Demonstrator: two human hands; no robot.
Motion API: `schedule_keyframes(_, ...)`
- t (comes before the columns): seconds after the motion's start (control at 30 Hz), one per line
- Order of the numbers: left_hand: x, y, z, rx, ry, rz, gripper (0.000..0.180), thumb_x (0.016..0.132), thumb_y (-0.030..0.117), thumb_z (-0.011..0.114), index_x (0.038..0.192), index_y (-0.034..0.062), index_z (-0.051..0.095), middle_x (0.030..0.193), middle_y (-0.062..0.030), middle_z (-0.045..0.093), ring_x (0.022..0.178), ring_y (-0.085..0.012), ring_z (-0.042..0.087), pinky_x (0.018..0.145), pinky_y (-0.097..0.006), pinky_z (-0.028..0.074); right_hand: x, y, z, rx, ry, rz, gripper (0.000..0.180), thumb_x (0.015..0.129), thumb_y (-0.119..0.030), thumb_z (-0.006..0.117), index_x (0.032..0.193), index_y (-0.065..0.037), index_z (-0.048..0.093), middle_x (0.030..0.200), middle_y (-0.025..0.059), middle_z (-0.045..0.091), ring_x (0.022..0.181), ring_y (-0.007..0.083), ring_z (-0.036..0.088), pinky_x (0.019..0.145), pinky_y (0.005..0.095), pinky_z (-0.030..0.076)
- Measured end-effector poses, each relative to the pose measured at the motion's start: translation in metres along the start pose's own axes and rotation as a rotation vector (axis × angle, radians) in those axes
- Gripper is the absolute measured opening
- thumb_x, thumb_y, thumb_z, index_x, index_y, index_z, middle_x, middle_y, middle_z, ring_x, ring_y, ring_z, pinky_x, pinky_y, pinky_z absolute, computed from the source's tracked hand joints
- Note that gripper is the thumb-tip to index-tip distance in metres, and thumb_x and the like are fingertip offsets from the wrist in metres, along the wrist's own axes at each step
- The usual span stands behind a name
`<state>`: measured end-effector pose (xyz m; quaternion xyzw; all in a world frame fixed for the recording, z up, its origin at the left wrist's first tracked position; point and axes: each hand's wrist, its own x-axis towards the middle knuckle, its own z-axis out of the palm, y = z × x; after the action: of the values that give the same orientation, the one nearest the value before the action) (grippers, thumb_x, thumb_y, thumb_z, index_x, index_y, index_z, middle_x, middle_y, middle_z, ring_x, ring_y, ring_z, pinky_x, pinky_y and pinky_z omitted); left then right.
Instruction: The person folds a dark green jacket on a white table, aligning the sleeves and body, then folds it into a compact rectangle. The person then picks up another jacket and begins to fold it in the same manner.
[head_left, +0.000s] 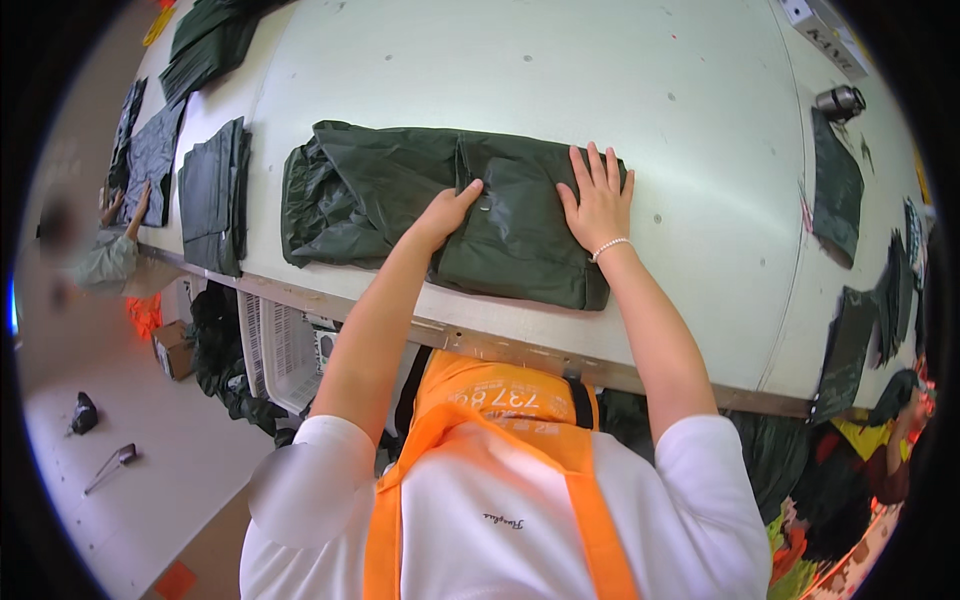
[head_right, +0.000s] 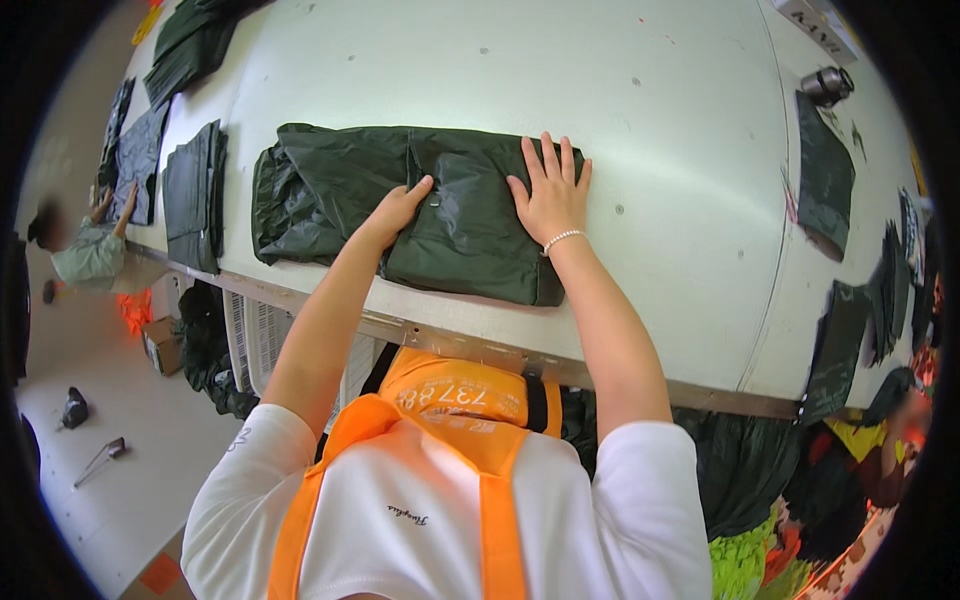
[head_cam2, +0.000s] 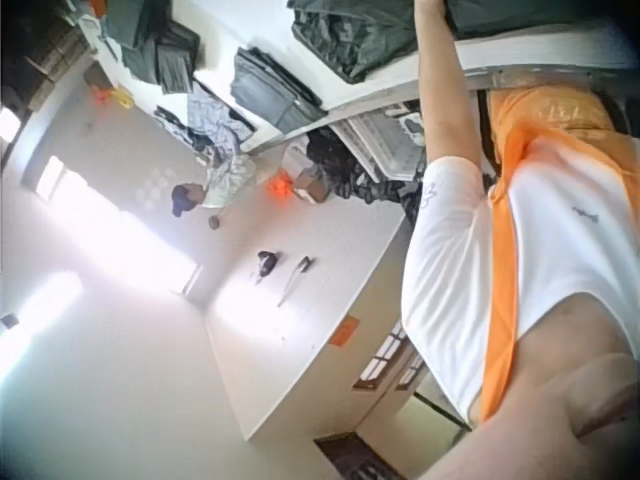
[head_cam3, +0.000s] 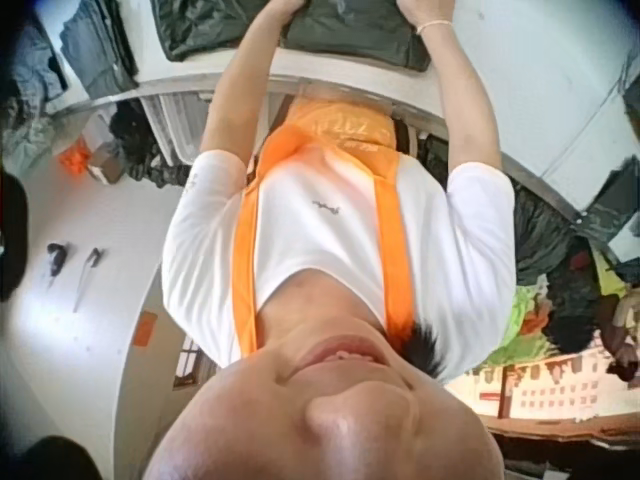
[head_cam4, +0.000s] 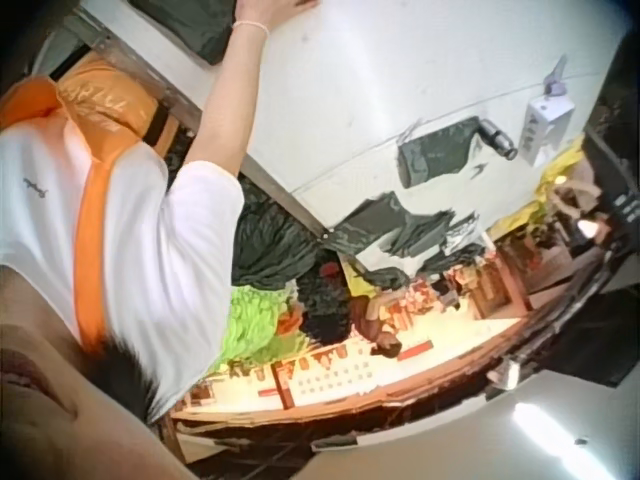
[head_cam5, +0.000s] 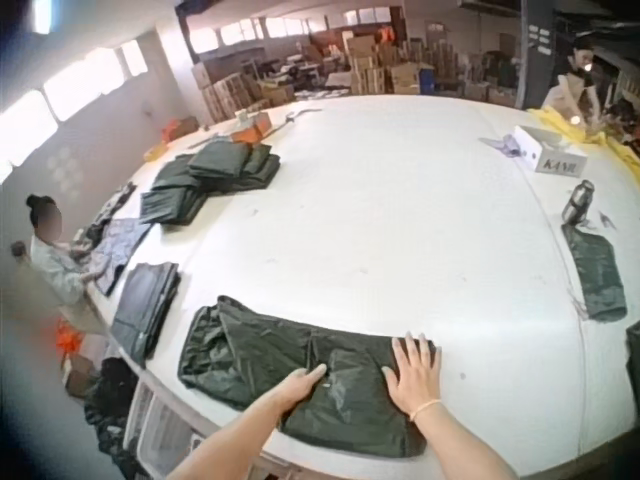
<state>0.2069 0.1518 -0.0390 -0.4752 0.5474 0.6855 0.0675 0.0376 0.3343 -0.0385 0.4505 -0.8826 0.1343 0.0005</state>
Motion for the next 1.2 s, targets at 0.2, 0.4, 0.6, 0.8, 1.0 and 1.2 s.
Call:
schedule_keyframes(0.2, -0.006, 0.0, -0.007, 0.135, 0.144, 0.043, 0.069, 0.086, 0.05, 0.058, 0.11, -0.0154, 0.053, 0.101, -0.018, 0.062, 0.09, -0.0211, 0.059, 0.079, -0.032, 0.048, -0.012, -0.037, -0.049, 0.266, 0.015, -0.169, 0.079, 0.076, -0.05, 0.064, 0.141, -0.018, 0.033, 0.15, 0.0154, 0.018, 0.136, 0.0431, 0.013, 0.106, 0.0599, 0.012)
schedule_keyframes(0.4, -0.035, 0.03, -0.025, 0.311, 0.396, 0.556, 0.07, 0.073, 0.028, 0.074, 0.128, -0.0029, 0.043, 0.125, -0.0259, 0.049, 0.113, -0.0342, 0.051, 0.096, -0.036, 0.042, -0.012, -0.071, -0.021, 0.108, -0.194, -0.101, 0.093, 0.066, -0.047, 0.073, 0.143, -0.016, 0.03, 0.151, 0.0162, 0.015, 0.138, 0.0409, 0.01, 0.107, 0.058, 0.011)
schedule_keyframes(0.6, -0.025, 0.042, -0.088, 1.236, -0.055, 0.961, 0.119, 0.045, 0.065, 0.074, 0.143, 0.014, 0.03, 0.15, -0.0133, 0.019, 0.138, -0.0372, 0.016, 0.106, -0.058, 0.016, 0.013, -0.11, -0.041, -0.001, -0.431, -0.066, 0.098, 0.065, -0.041, 0.075, 0.144, -0.012, 0.024, 0.151, 0.0192, 0.01, 0.138, 0.0428, 0.007, 0.108, 0.0567, 0.012)
schedule_keyframes(0.8, -0.003, 0.029, -0.113, 1.02, -0.268, 0.925, 0.117, 0.053, 0.068, 0.07, 0.145, 0.0116, 0.024, 0.152, -0.0159, 0.012, 0.139, -0.0373, 0.009, 0.108, -0.056, 0.013, 0.164, -0.167, -0.076, 0.035, -0.889, 0.097, 0.054, 0.072, -0.044, 0.071, 0.104, -0.001, 0.064, 0.098, 0.0187, 0.066, 0.088, 0.0319, 0.064, 0.081, 0.0389, 0.049)
schedule_keyframes(1.0, -0.006, 0.12, -0.32, 0.785, 0.088, 0.8, 0.068, 0.069, 0.047, 0.071, 0.126, 0.0159, 0.051, 0.139, -0.0121, 0.039, 0.131, -0.0369, 0.03, 0.104, -0.056, 0.022, 0.368, -0.313, 0.022, 0.725, -0.759, 0.146, 0.029, 0.09, -0.027, 0.056, 0.091, 0.001, 0.064, 0.076, 0.003, 0.064, 0.07, 0.0085, 0.057, 0.067, 0.0234, 0.047)
schedule_keyframes(1.2, 0.115, 0.072, -0.476, 0.761, 0.871, 0.646, 0.069, 0.071, 0.039, 0.073, 0.127, 0.0065, 0.048, 0.138, -0.014, 0.041, 0.131, -0.0315, 0.033, 0.106, -0.054, 0.021, 0.535, -0.474, 0.152, 0.461, -0.26, -0.264, 0.028, 0.084, -0.024, 0.06, 0.097, 0.0, 0.064, 0.087, 0.0118, 0.064, 0.085, 0.0224, 0.059, 0.079, 0.0328, 0.046)
